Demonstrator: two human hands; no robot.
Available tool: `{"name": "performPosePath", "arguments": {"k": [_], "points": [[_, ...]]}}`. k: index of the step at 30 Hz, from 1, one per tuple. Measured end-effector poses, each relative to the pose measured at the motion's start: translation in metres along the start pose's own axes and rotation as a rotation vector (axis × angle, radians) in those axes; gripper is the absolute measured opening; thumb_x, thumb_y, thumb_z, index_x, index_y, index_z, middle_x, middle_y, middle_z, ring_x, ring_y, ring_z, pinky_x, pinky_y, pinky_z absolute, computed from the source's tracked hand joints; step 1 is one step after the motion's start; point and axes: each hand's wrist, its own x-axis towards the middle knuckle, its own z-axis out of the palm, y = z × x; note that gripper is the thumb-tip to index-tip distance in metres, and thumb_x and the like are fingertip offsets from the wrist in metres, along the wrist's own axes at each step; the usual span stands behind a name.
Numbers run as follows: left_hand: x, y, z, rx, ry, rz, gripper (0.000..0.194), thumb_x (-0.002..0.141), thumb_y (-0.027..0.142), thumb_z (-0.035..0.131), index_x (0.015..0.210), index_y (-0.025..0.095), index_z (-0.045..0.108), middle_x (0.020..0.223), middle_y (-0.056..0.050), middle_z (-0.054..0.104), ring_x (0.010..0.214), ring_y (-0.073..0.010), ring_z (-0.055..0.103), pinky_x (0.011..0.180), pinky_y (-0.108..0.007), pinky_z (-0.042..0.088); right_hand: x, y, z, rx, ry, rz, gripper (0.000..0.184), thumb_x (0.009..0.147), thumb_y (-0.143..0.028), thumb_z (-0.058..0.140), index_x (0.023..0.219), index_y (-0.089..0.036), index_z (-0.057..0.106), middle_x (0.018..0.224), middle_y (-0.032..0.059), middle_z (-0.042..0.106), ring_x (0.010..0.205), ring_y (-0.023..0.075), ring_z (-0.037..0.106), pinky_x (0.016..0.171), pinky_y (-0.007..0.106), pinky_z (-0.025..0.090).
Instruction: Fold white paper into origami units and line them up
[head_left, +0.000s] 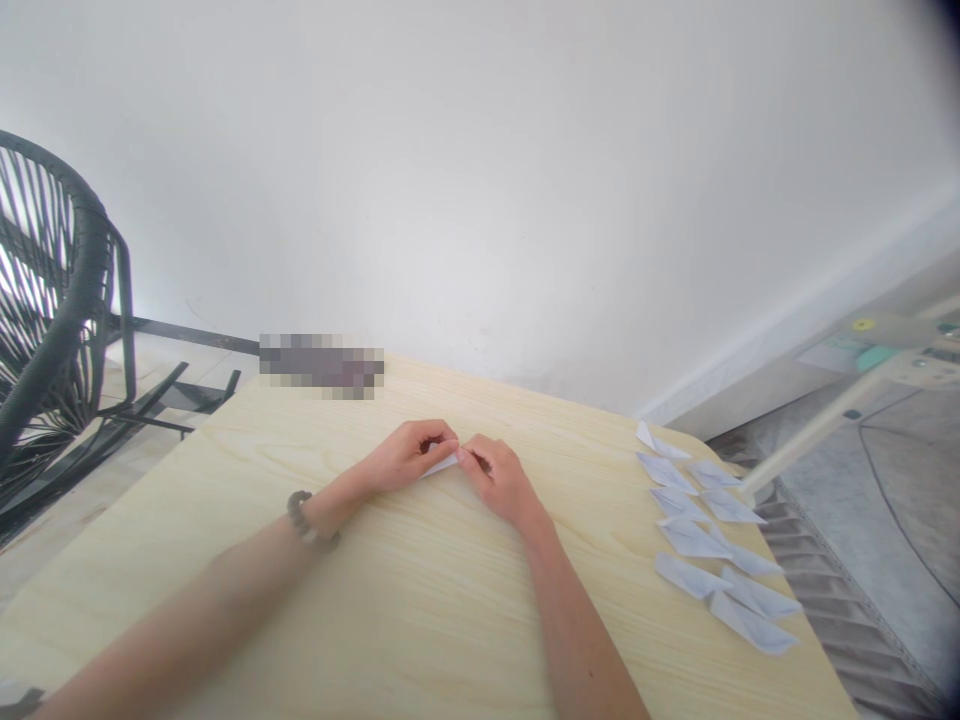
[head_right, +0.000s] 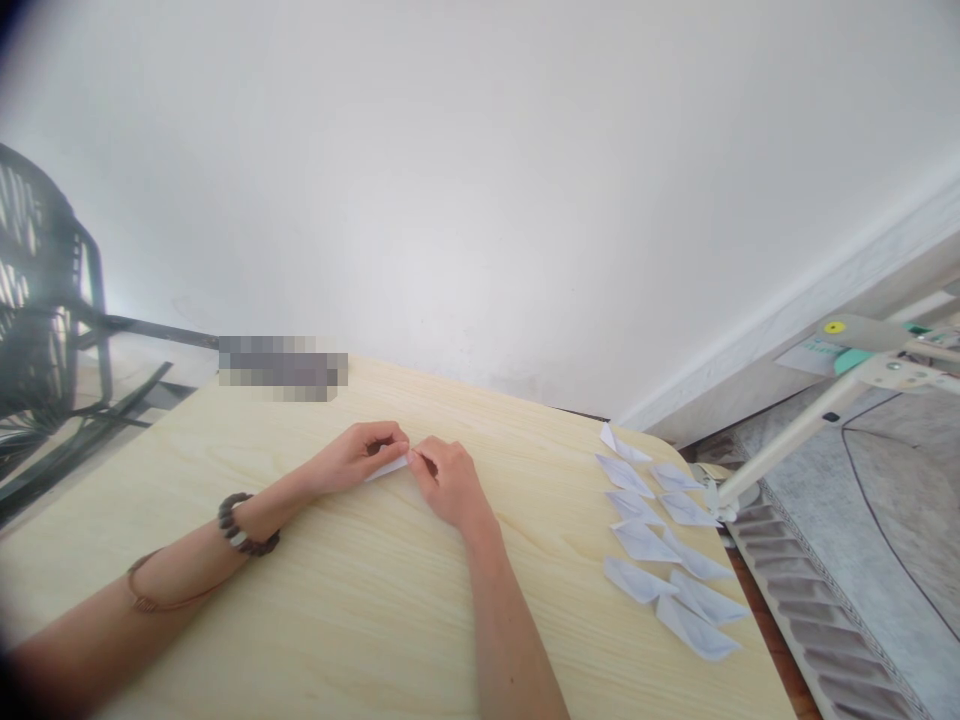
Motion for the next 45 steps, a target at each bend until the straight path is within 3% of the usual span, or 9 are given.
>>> {"name": "performPosePath", "arguments": {"k": [6, 12, 23, 35, 42, 45], "points": [[0.0009, -0.0008, 0.0004, -0.186, 0.039, -0.068, 0.029, 0.081, 0.040, 0.043, 0.091, 0.015, 0.055, 0.076, -0.002, 0.059, 0.064, -0.0121, 0.054, 0.061, -0.024, 0.042, -0.0002, 0.0065, 0.0003, 0.080, 0.123, 0.079, 0.025, 0.085, -0.029, 0.034, 0.069, -0.017, 0.048, 0.062, -0.0009, 0.047, 0.058, 0.0099, 0.041, 0.055, 0.021, 0.032], [0.0021, -0.0050, -0.0022, -0.267, -0.006, -0.093, 0.033, 0.080, 0.042, 0.044, 0.086, 0.013, 0.057, 0.076, -0.006, 0.064, 0.067, -0.0158, 0.058, 0.067, -0.029, 0.045, 0.0003, 0.0060, 0.0000, 0.073, 0.200, 0.086, 0.025, 0.085, -0.029, 0.034, 0.068, -0.017, 0.048, 0.060, -0.0012, 0.045, 0.058, 0.0104, 0.041, 0.055, 0.022, 0.032], [0.0001, -0.0079, -0.0020, -0.235, -0.078, -0.073, 0.031, 0.080, 0.041, 0.044, 0.085, 0.014, 0.057, 0.070, -0.003, 0.062, 0.058, -0.0121, 0.055, 0.059, -0.024, 0.044, 0.0003, 0.0077, 0.0019, -0.023, 0.094, 0.056, 0.027, 0.084, -0.031, 0.038, 0.061, -0.018, 0.044, 0.056, -0.0030, 0.042, 0.053, 0.0089, 0.038, 0.053, 0.022, 0.028], [0.0002, -0.0064, -0.0045, -0.274, -0.093, -0.077, 0.031, 0.081, 0.039, 0.043, 0.082, 0.013, 0.059, 0.073, -0.005, 0.065, 0.066, -0.0148, 0.061, 0.066, -0.026, 0.045, 0.0005, 0.0073, -0.0006, 0.054, 0.130, 0.075, 0.032, 0.085, -0.033, 0.036, 0.059, -0.017, 0.046, 0.055, -0.0029, 0.041, 0.052, 0.0081, 0.038, 0.051, 0.021, 0.028], [-0.0002, -0.0007, -0.0024, -0.183, -0.046, -0.108, 0.034, 0.082, 0.041, 0.041, 0.082, 0.012, 0.060, 0.073, -0.004, 0.064, 0.051, -0.0080, 0.048, 0.047, -0.019, 0.036, -0.0018, 0.0105, -0.0002, 0.118, 0.136, 0.164, 0.035, 0.085, -0.036, 0.035, 0.056, -0.017, 0.040, 0.050, -0.0043, 0.037, 0.047, 0.0070, 0.034, 0.048, 0.020, 0.026], [-0.0001, 0.0013, -0.0004, -0.189, -0.007, -0.068, 0.033, 0.081, 0.040, 0.042, 0.091, 0.014, 0.058, 0.080, -0.003, 0.062, 0.060, -0.0096, 0.050, 0.051, -0.019, 0.037, -0.0017, 0.0088, -0.0027, 0.083, 0.107, 0.128, 0.035, 0.085, -0.035, 0.034, 0.055, -0.017, 0.038, 0.051, -0.0040, 0.037, 0.049, 0.0073, 0.034, 0.049, 0.021, 0.025]]}}
